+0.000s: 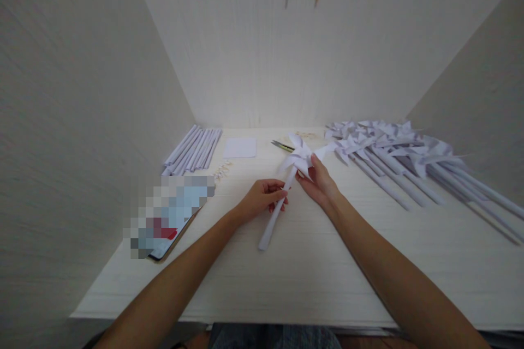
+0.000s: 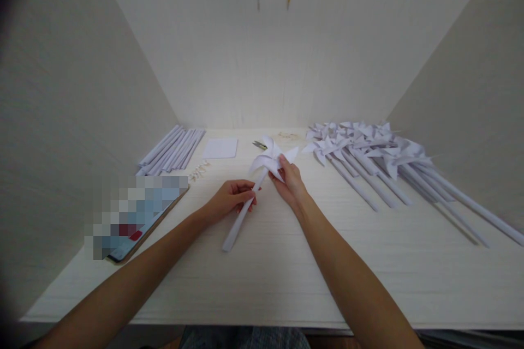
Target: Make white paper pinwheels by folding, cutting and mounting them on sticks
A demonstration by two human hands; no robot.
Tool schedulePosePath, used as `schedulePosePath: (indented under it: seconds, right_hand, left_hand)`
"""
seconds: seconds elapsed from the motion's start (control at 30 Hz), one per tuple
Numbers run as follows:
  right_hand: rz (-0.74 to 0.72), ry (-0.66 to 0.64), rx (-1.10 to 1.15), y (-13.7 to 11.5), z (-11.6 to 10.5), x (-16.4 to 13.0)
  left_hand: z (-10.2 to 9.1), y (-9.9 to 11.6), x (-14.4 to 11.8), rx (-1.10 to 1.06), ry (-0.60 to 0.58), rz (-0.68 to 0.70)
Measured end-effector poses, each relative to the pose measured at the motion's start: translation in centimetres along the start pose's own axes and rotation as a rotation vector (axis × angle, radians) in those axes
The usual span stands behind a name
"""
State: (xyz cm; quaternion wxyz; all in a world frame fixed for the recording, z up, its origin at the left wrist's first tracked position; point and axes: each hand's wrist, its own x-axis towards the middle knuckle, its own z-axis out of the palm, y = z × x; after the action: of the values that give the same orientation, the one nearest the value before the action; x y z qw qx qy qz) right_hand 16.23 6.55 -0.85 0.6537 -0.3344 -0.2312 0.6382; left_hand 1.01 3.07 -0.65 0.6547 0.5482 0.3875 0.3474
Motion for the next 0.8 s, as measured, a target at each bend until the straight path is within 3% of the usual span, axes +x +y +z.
schedulePosePath:
  seconds: [0.13,0.27,0.33,0.4,0.5,0.6,0.67,0.8]
  right_hand:
    - [-0.047,-0.034,-0.033,0.3,-0.4,0.1]
    - [-0.242,0.152,-0.068,0.4,-0.5,-0.1]
    - [-0.302,0.174,-0.194,0.5,-0.2,-0.6]
    - [-0.37,0.056,-0.441,0.9,0.3,-1.4]
    - [-0.348,-0.217,-0.732,1.9,1.3,-3.1]
    - [-0.391,-0.379,-1.015,3.0,2.1,-4.6]
    - [-0.435,-0.417,-1.127,3.5,2.4,-5.1]
    - [-0.443,-0.328,-1.149,3.9,2.5,-5.0]
  left_hand:
    - [0.1,0.2,-0.1,-0.076,0.077,0.011]
    - [-0.1,0.2,0.1,-0.138,0.248,0.07]
    - [-0.4,0.2,0.3,-0.152,0.342,0.118]
    - [-0.6,0.1,0.5,-0.162,0.412,0.157]
    - [-1.0,0.0,0.7,-0.182,0.468,0.196]
    - [-1.2,-0.2,0.8,-0.203,0.493,0.22]
    - [-1.2,-0.2,0.8,-0.197,0.503,0.222]
    - [-1.0,0.0,0.7,-0.159,0.478,0.22]
